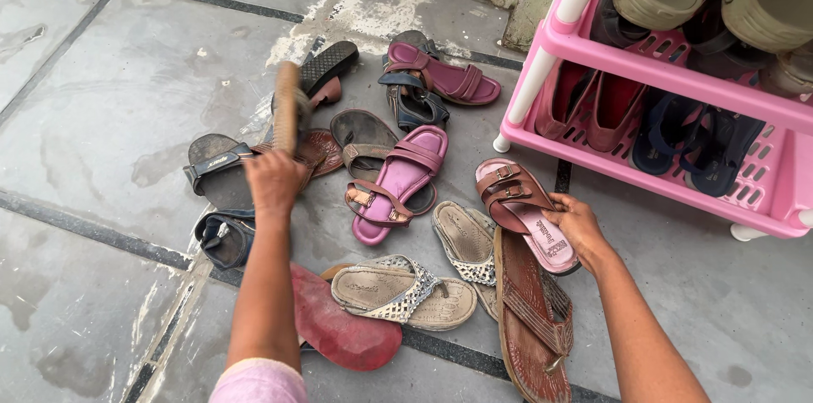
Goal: The person organizes a pile of various sandals and flip-flops from the floor onto a pink three-tier shoe rack. They pick up pairs one by one, match them, and place them neatly on the shelves.
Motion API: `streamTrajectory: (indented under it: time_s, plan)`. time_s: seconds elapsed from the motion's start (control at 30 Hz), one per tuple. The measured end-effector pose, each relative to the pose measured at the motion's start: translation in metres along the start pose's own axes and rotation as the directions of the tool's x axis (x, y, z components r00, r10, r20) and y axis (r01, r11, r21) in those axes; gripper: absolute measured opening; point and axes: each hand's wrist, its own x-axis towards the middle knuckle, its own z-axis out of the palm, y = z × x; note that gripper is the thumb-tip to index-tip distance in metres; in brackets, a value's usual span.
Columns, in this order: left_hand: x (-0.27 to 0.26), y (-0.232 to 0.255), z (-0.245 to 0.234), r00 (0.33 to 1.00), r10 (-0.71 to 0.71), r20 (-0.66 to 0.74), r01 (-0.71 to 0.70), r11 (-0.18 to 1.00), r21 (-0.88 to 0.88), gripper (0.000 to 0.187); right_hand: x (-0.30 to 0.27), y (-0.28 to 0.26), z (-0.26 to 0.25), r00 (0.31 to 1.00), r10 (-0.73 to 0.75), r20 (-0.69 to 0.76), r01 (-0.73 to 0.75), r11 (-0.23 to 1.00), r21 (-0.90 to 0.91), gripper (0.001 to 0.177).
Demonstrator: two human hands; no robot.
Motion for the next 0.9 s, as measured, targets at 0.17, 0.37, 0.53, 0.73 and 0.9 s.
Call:
streamTrajectory:
  time_s: [0.17,0.37,0.53,0.73,0.9]
  plan:
    - [0.022,-0.037,0.013,0.754,-0.641,0.142,0.556,0.509,-0.657,0.042,0.006,0.002,0.0,1.0,-0.025,-0.017,0.025,1.0,0.013,0.051]
    - [0.015,-0.054,-0.011,0.818,-0.572,0.057,0.313,0.359,-0.879,0.038,0.006,-0.003,0.0,0.997,-0.075,0.001,0.075,0.995,0.068,0.049]
    - [0.027,-0.05,0.001,0.852,-0.52,0.06,0.236,0.279,-0.931,0.037,-0.004,-0.017,-0.004,0.997,-0.07,-0.014,0.071,0.995,0.066,0.049]
    - [0.018,-0.047,0.024,0.89,-0.217,0.4,0.444,0.607,-0.659,0.047,-0.015,-0.026,-0.014,0.996,-0.091,-0.024,0.092,0.993,0.07,0.048]
    - [0.001,-0.035,-0.001,0.91,-0.279,0.308,0.41,0.726,-0.552,0.093,-0.025,-0.033,-0.025,0.992,-0.117,-0.047,0.119,0.992,0.048,0.046]
